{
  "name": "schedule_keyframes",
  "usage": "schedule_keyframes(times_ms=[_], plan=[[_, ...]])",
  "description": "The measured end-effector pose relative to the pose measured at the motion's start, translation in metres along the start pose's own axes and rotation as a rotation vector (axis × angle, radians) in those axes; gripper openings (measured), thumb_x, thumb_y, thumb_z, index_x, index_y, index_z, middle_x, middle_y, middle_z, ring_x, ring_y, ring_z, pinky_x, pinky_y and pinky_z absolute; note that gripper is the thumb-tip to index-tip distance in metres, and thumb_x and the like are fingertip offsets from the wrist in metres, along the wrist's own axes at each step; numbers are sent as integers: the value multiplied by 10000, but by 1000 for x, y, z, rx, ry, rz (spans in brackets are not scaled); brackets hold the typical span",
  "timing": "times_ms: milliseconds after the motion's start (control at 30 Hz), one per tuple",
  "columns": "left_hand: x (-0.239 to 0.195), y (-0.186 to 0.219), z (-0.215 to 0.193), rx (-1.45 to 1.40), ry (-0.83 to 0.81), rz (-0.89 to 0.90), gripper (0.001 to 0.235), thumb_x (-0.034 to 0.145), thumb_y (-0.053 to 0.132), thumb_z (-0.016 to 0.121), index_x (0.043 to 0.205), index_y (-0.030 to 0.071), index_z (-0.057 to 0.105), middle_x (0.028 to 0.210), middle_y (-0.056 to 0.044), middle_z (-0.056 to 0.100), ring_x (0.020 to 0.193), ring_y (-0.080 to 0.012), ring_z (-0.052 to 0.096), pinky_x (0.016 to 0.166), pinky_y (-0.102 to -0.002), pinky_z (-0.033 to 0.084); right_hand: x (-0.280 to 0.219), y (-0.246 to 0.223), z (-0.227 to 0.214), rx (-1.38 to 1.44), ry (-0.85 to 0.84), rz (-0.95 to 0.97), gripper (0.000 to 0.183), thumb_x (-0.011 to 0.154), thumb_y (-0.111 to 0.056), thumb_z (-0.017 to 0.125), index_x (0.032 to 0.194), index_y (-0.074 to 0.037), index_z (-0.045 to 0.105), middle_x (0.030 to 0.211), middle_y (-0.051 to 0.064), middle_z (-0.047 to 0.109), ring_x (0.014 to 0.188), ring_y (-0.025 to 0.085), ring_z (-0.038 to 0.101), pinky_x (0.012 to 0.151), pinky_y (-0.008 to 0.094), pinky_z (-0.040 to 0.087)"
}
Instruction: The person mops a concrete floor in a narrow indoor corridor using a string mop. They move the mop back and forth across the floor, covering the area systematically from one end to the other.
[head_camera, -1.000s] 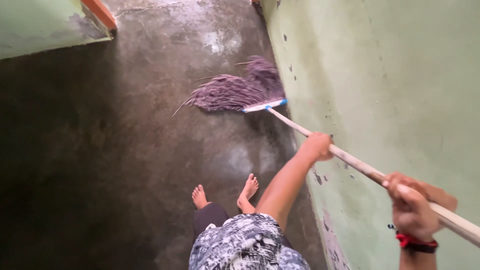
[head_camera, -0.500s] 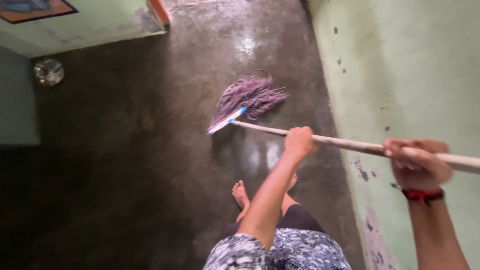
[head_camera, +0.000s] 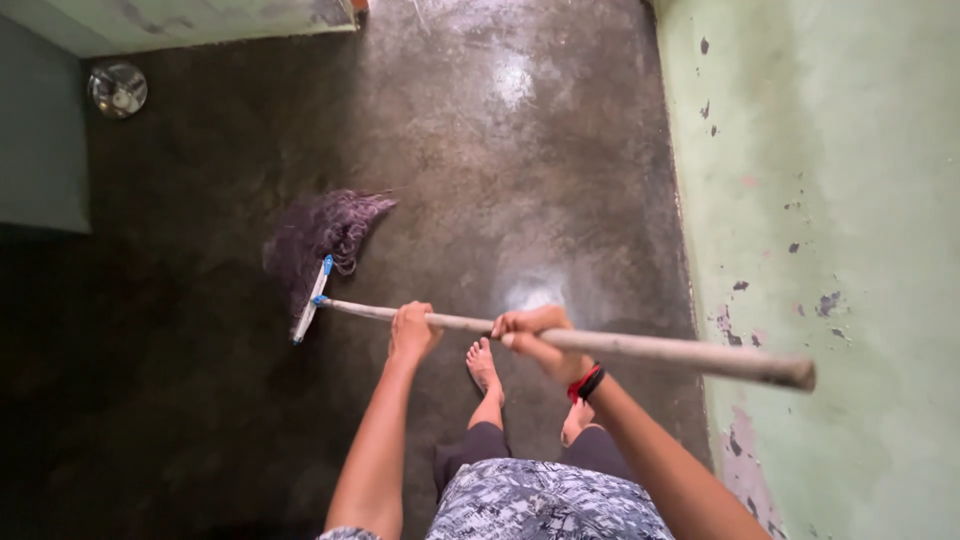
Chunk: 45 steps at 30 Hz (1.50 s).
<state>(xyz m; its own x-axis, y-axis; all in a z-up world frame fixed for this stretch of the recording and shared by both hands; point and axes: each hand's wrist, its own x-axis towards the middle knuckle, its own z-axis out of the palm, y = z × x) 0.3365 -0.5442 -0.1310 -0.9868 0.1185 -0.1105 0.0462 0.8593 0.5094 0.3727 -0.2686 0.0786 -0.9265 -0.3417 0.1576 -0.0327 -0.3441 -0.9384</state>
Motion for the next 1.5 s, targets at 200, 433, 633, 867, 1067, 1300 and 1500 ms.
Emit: schedule_keyframes(times_ms=[200, 433, 633, 867, 1067, 1300, 1500], plan=[[32, 125, 41, 99, -193, 42, 213, 807, 299, 691, 852, 108, 774, 986, -155, 731, 1036, -378, 653, 938, -500, 505, -42, -100, -64, -113, 294, 150, 221, 839, -30, 585, 642, 68, 607, 754, 98, 691, 832, 198, 659, 776, 344, 524], [50, 337, 95, -15, -81, 312, 126, 674, 206, 787, 743, 102, 767, 924, -158, 680, 994, -376, 638, 869, -472, 525, -159, -178, -146, -115, 500, -58, 261, 917, -19, 573, 667, 45, 532, 729, 116, 581, 757, 197, 554, 747, 357, 486], [4, 489, 206, -272, -140, 396, 185, 674, 182, 832, 836, 121, 765, 976, -144, 698, 1043, -355, 649, 931, -476, 520, -264, -257, -170, -458, 577, -285, 272, 936, -7, 534, 667, 25, 512, 674, 83, 521, 651, 181, 490, 848, 405, 542], [-74, 570, 230, -310, -613, 479, 253, 706, 230, 813, 940, 134, 801, 999, -184, 737, 1048, -352, 686, 933, -442, 554, -359, -276, -181, -605, 652, -210, 198, 850, -4, 543, 663, 50, 506, 633, 75, 496, 526, 162, 444, 751, 428, 527], [-92, 521, 213, -144, -620, 447, 219, 761, 212, 737, 957, 153, 814, 1017, -181, 776, 1046, -342, 717, 956, -444, 563, -385, -237, -184, -278, 670, -276, 376, 885, 6, 498, 550, -64, 343, 521, 0, 303, 500, 117, 301, 695, 375, 406], [-103, 400, 90, -116, -445, 135, 309, 706, 287, 832, 928, 78, 781, 1053, -219, 725, 1063, -378, 683, 920, -461, 559, -318, -187, -136, -34, 503, -247, 413, 899, 1, 506, 562, -99, 289, 503, -2, 314, 499, 140, 346, 720, 372, 384], [-146, 210, 44, -37, -241, -68, 208, 789, 234, 772, 895, 55, 773, 993, -240, 727, 1009, -390, 702, 904, -485, 553, -249, -88, -54, -126, 454, 160, 317, 809, -101, 623, 956, 156, 739, 891, 190, 723, 664, 139, 508, 623, 262, 412]])
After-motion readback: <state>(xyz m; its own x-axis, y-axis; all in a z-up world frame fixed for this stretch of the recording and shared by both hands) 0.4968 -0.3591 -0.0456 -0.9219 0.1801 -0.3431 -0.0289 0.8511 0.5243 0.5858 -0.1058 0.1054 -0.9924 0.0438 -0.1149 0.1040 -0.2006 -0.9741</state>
